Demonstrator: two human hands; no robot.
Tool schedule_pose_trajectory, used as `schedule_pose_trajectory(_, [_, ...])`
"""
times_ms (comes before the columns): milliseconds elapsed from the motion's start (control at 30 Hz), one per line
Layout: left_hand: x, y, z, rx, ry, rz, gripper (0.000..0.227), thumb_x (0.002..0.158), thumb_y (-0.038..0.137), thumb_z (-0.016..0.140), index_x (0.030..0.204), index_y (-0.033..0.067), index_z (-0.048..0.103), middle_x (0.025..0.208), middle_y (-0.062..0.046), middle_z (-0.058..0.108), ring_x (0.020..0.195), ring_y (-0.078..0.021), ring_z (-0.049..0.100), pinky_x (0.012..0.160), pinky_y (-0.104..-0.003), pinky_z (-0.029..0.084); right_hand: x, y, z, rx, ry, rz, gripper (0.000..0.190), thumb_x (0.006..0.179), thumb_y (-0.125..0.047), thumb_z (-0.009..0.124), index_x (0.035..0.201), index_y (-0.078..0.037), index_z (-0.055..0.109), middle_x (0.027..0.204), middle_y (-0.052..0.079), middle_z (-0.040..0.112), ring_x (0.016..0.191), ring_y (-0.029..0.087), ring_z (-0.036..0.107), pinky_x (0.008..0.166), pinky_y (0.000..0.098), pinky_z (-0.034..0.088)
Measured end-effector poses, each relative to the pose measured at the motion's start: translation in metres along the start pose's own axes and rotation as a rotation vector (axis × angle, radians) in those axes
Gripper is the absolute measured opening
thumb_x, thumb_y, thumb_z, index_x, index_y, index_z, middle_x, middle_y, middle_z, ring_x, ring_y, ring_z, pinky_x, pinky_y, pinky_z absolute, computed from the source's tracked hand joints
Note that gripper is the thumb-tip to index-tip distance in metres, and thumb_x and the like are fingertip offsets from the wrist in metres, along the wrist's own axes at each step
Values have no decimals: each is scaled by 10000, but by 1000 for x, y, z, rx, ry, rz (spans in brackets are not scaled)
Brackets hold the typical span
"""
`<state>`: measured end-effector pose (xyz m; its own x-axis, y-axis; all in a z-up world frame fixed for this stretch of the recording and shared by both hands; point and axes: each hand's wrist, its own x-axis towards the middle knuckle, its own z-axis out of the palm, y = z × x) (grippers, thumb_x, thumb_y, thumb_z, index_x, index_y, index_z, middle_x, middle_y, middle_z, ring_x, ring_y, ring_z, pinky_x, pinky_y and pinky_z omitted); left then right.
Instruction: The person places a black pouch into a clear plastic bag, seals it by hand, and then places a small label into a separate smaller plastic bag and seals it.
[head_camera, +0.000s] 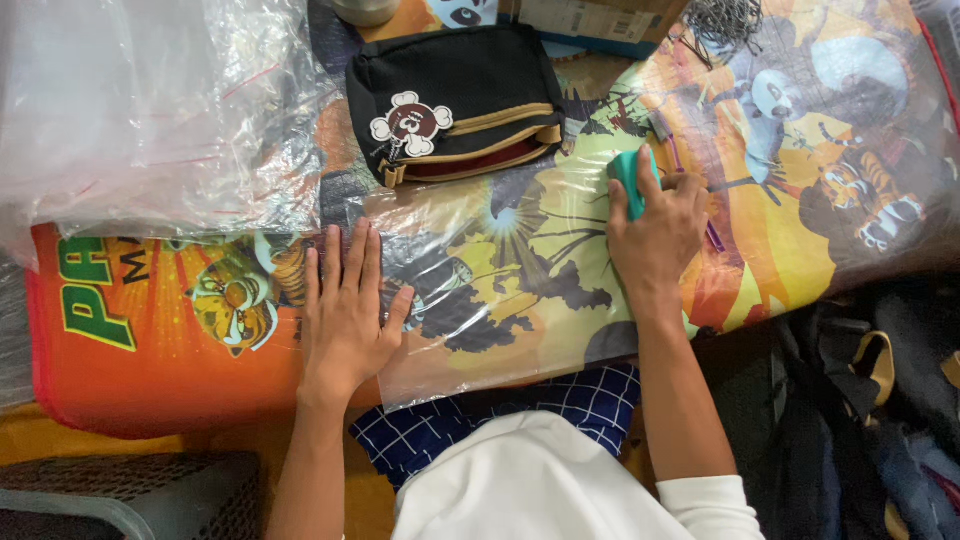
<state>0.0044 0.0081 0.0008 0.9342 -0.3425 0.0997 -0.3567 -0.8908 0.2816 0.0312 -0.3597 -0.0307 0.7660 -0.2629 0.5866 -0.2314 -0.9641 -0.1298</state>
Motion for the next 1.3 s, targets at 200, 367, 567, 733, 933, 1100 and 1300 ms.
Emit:
schedule_pose_trajectory(200, [-1, 2, 0, 17, -13, -13, 784, 1033, 573, 359, 1610, 44, 314, 1706, -123, 255, 1555, -416, 190, 1262, -592, 84, -80, -103, -87, 358, -131, -186, 384, 743, -246, 880, 1097, -133, 782, 1033, 221, 633, 907, 424, 646, 758, 473, 524])
schedule_pose_trajectory(367, [-2, 0, 0, 73, 10, 54, 773, 1031, 495, 390, 1631, 32, 239, 1719, -113, 198, 1574, -383, 164, 1270, -548, 108, -129, -142, -110, 504, -363, -420, 546, 943, -355, 790, 1425, -295, 539, 1122, 127, 602, 900, 256, 566, 753, 423, 496])
schedule_pose_trajectory(567, [-1, -1, 0, -10, -24, 4, 800, 1029, 580, 376, 1596, 18, 334, 1704, -158, 253, 1556, -433, 180, 1253, -598, 84, -102, -57, -76, 354, -206, -203, 466, 804, -339, 852, 1261, -322, 756, 1030, 144, 660, 851, 326, 652, 745, 419, 519])
schedule_pose_trajectory(733, [1, 2, -6, -17, -45, 1, 810, 1033, 592, 369, 1614, 32, 294, 1717, -144, 209, 1563, -427, 147, 1253, -598, 74, -49, 14, -83, 41, -142, -71, 410, 923, -358, 840, 1316, -258, 782, 1042, 150, 643, 930, 359, 649, 803, 455, 525])
schedule_pose_trajectory(933, [9, -9, -13, -231, -19, -11, 1171, 803, 643, 730, 1620, -20, 215, 1689, -268, 162, 1544, -480, 153, 1236, -602, 98, -9, 2, -92, 357, -425, 189, 875, 866, -429, 882, 1531, 4, 515, 1001, 202, 572, 902, 398, 626, 783, 551, 515])
schedule_pose_trajectory(1100, [37, -23, -10, -236, 218, 32, 555, 1068, 331, 588, 1487, -27, 518, 1311, -205, 606, 1181, -414, 587, 987, -535, 459, 23, -11, -58, 646, -303, 29, 457, 1051, -207, 724, 1356, 82, 544, 1087, 264, 595, 937, 466, 664, 769, 529, 542])
schedule_pose_trajectory(1300, [59, -32, 0, -22, 45, 23, 311, 949, 264, 733, 1187, 78, 662, 1028, -120, 563, 996, -348, 538, 785, -490, 481, 64, -23, -52, 386, -685, 118, 711, 853, -285, 832, 1389, -144, 386, 1140, 198, 619, 1025, 415, 586, 892, 496, 395])
